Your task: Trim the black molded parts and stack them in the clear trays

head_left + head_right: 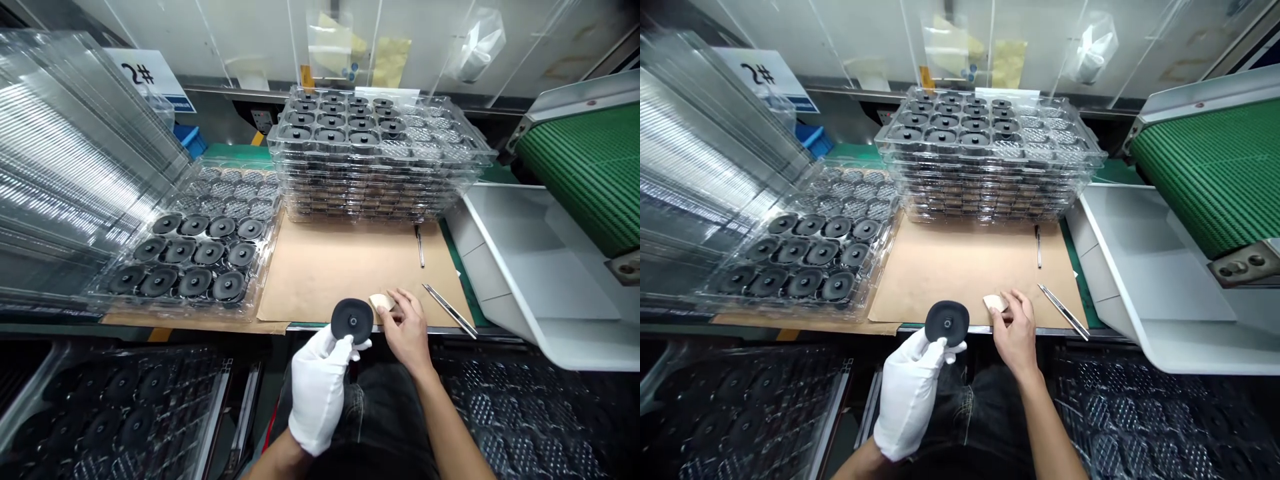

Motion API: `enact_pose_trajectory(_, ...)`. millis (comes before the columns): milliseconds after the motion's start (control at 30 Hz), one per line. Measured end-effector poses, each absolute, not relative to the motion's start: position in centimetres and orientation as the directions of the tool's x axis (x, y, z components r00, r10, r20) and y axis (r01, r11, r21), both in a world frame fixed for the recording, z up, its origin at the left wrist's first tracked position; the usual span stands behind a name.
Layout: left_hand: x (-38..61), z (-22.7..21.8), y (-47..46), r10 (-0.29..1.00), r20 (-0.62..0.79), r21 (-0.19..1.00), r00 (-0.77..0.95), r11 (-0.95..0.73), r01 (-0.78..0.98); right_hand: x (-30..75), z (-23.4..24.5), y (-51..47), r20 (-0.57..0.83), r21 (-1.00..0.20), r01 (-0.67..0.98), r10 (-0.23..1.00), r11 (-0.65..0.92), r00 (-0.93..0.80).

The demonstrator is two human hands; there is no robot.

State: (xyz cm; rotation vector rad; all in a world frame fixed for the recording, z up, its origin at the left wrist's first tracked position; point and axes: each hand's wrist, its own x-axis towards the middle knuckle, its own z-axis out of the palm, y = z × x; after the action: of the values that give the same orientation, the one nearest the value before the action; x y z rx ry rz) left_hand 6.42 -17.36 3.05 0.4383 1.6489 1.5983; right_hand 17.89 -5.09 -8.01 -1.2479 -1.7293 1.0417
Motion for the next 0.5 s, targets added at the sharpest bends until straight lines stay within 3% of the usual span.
enact_pose_trajectory(100,6.2,3.1,-17.4,0.723,-0.261,0.964,-0.639,0.166,-0.206,18.5,-5.8,-6.4,0.069,-0.955,0.260,0.959,0.143,-0.274)
enact_pose_trajectory(300,6.2,3.2,-17.1,0.780,-0.219,0.975,-0.586,0.197,-0.103,19.0,0.6,-9.7,0.040,-0.999,-0.038,0.813,0.022,-0.581)
enact_pose_trajectory(500,6.4,3.9,-16.3,0.818,-0.210,0.973,-0.535,0.226,-0.036,18.0,1.3,-9.8,0.023,-0.989,-0.137,0.849,-0.058,-0.528)
